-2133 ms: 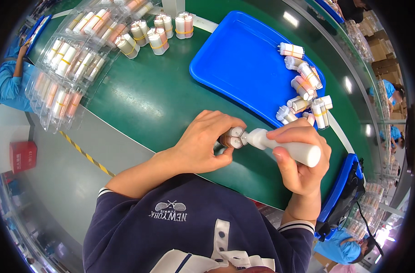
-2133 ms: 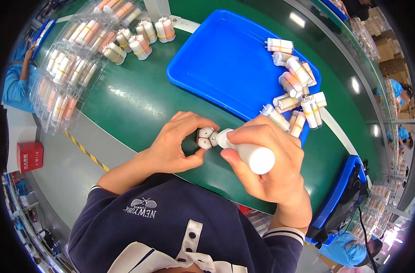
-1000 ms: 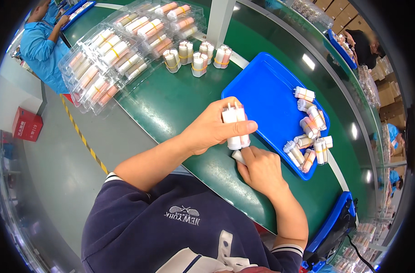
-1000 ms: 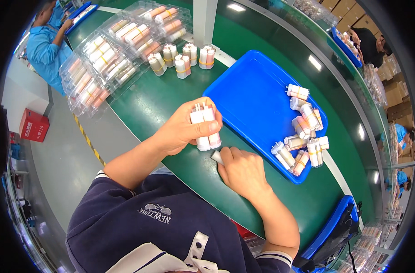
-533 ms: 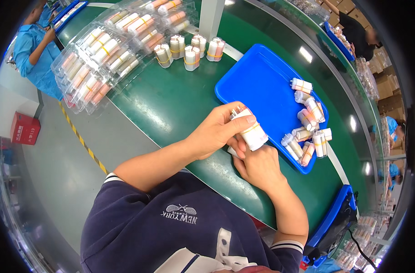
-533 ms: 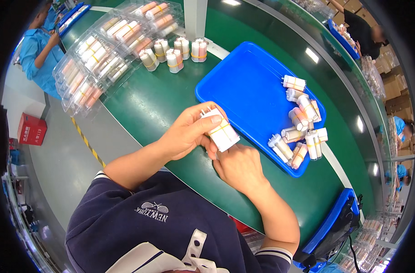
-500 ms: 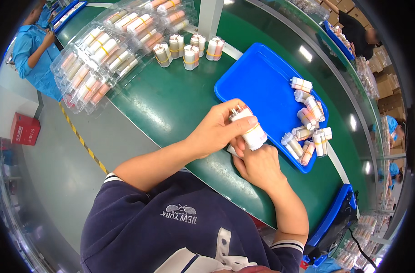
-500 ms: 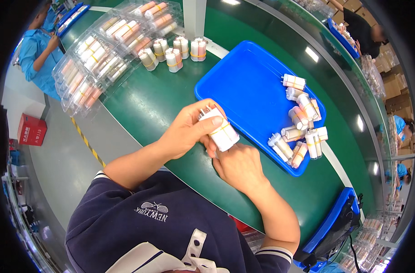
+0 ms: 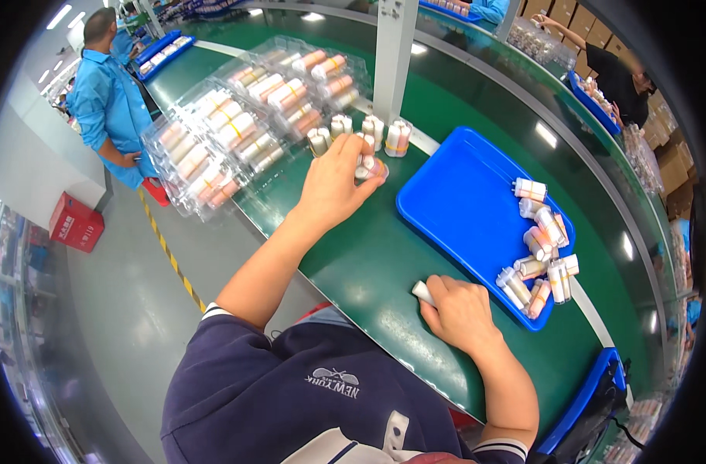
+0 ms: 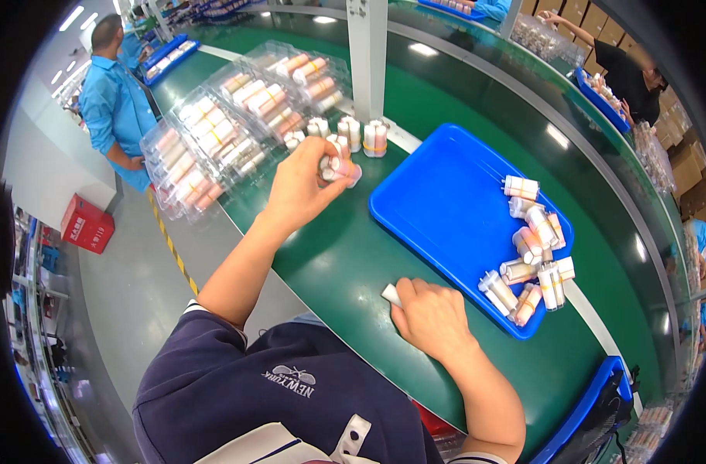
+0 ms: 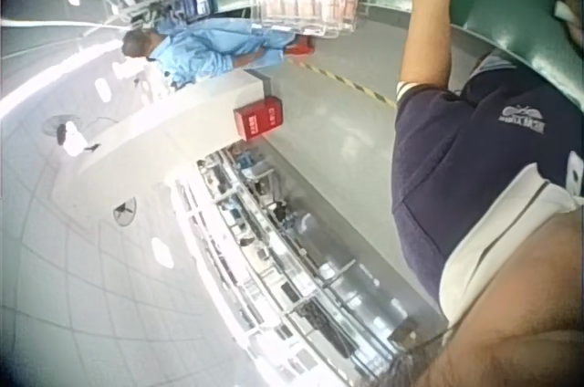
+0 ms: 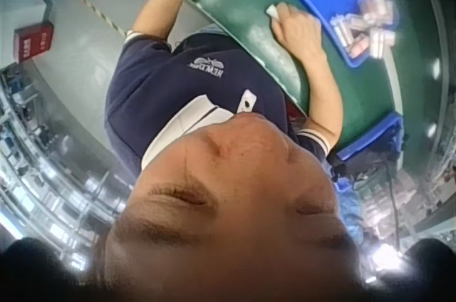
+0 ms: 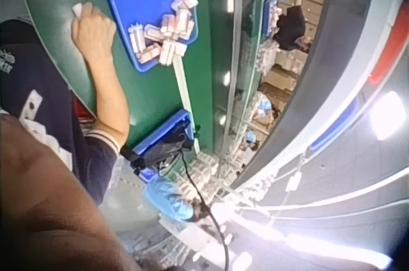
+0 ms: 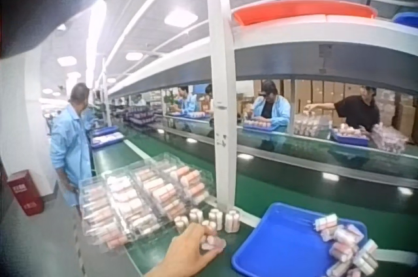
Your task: The person applies liquid to bundled cylindrical components using a dispenser bottle, arranges the bundles, and places them into plastic trays on the workbench.
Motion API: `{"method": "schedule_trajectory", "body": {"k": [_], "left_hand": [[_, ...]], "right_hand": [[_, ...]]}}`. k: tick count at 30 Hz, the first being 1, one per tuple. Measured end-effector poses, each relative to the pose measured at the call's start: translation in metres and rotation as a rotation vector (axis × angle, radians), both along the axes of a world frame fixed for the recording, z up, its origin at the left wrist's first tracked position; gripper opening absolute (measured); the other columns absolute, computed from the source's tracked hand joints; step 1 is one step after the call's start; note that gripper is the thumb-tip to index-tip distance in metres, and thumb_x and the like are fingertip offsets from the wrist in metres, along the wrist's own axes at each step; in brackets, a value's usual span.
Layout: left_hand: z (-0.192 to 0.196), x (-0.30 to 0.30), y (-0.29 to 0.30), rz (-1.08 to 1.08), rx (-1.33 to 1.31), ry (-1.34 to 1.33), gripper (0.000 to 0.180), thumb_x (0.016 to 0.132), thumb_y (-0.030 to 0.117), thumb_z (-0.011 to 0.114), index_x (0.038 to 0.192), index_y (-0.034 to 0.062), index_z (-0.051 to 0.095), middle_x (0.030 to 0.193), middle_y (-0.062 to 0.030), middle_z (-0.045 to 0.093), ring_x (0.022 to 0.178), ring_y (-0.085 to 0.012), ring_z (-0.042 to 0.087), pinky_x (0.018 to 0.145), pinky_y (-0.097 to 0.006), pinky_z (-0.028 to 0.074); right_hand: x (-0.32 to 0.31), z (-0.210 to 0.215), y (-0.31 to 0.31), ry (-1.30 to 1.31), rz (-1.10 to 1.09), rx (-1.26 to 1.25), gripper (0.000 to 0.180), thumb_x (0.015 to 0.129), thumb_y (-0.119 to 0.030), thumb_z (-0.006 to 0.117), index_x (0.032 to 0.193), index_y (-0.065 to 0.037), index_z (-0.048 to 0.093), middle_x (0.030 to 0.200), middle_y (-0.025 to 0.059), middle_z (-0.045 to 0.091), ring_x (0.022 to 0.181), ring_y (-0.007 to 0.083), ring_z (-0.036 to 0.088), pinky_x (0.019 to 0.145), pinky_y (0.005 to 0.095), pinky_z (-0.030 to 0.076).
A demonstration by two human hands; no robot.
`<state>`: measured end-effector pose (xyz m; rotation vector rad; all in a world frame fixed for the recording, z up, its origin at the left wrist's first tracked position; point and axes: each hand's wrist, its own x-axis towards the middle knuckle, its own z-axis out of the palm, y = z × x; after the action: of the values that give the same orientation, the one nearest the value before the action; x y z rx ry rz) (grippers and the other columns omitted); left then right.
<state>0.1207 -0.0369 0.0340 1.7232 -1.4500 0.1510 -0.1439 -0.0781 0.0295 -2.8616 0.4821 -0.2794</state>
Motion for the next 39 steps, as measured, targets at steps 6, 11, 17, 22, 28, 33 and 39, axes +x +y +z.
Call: {"method": "schedule_trajectory", "body": {"k": [6,11,17,22,28,33,39], "left_hand": [[-0.014,0.015,-0.020,-0.007,0.063,-0.125,0.046,0.069,0.019,0.077,0.103,0.0070,0.050,0.102,-0.0119,0.048,0.080,-0.0357,0.059,0.060,-0.044,0.051],[0.002,-0.003,-0.026,0.086,0.029,-0.443,0.048,0.065,0.023,0.080,0.103,0.0099,0.055,0.100,-0.0063,0.049,0.064,-0.0257,0.059,0.051,-0.037,0.048],[0.028,-0.072,-0.080,-0.365,-0.116,-0.403,0.021,0.074,0.014,0.070,0.091,0.0095,0.058,0.086,-0.0063,0.051,0.077,-0.0246,0.059,0.060,-0.035,0.049],[-0.004,-0.124,-0.171,-0.430,0.106,-0.314,0.030,0.079,0.016,0.065,0.105,0.0017,0.058,0.105,-0.0143,0.058,0.097,-0.0311,0.057,0.082,-0.041,0.049],[-0.017,-0.148,-0.212,-0.426,0.314,-0.142,0.041,0.081,0.022,0.067,0.116,0.0050,0.055,0.115,-0.0153,0.054,0.106,-0.0329,0.054,0.090,-0.042,0.046],[-0.016,-0.135,-0.215,-0.372,0.403,-0.006,0.045,0.072,0.027,0.076,0.105,0.0031,0.059,0.101,-0.0151,0.058,0.093,-0.0284,0.059,0.084,-0.039,0.048],[-0.022,-0.116,-0.188,-0.525,0.363,0.311,0.057,0.068,0.022,0.080,0.111,-0.0017,0.051,0.100,-0.0173,0.060,0.080,-0.0242,0.063,0.072,-0.035,0.051]], "right_hand": [[-0.001,0.002,0.001,0.005,-0.011,0.008,0.020,0.076,-0.019,0.064,0.078,-0.004,0.050,0.069,0.0122,0.058,0.060,0.0296,0.061,0.051,0.0406,0.047],[-0.003,-0.002,-0.005,-0.021,0.018,0.042,0.020,0.077,-0.019,0.063,0.081,-0.002,0.053,0.072,0.0138,0.061,0.063,0.0311,0.063,0.053,0.0415,0.050],[-0.003,-0.005,-0.005,-0.026,0.005,0.032,0.019,0.077,-0.017,0.062,0.080,0.000,0.053,0.071,0.0149,0.061,0.062,0.0306,0.064,0.052,0.0404,0.051],[-0.003,-0.006,-0.001,-0.046,0.029,0.020,0.019,0.077,-0.016,0.062,0.079,0.000,0.053,0.069,0.0152,0.061,0.060,0.0303,0.064,0.050,0.0394,0.050],[-0.003,-0.009,-0.005,0.000,0.007,0.055,0.022,0.076,-0.019,0.064,0.081,-0.002,0.051,0.070,0.0138,0.059,0.063,0.0307,0.063,0.053,0.0408,0.049],[-0.002,-0.007,-0.006,-0.003,0.007,0.054,0.022,0.076,-0.019,0.064,0.081,-0.001,0.051,0.070,0.0138,0.059,0.064,0.0306,0.063,0.053,0.0410,0.049],[-0.003,-0.005,-0.003,0.000,0.019,0.029,0.023,0.076,-0.020,0.064,0.082,-0.002,0.051,0.071,0.0136,0.058,0.064,0.0307,0.063,0.054,0.0417,0.048]]}}
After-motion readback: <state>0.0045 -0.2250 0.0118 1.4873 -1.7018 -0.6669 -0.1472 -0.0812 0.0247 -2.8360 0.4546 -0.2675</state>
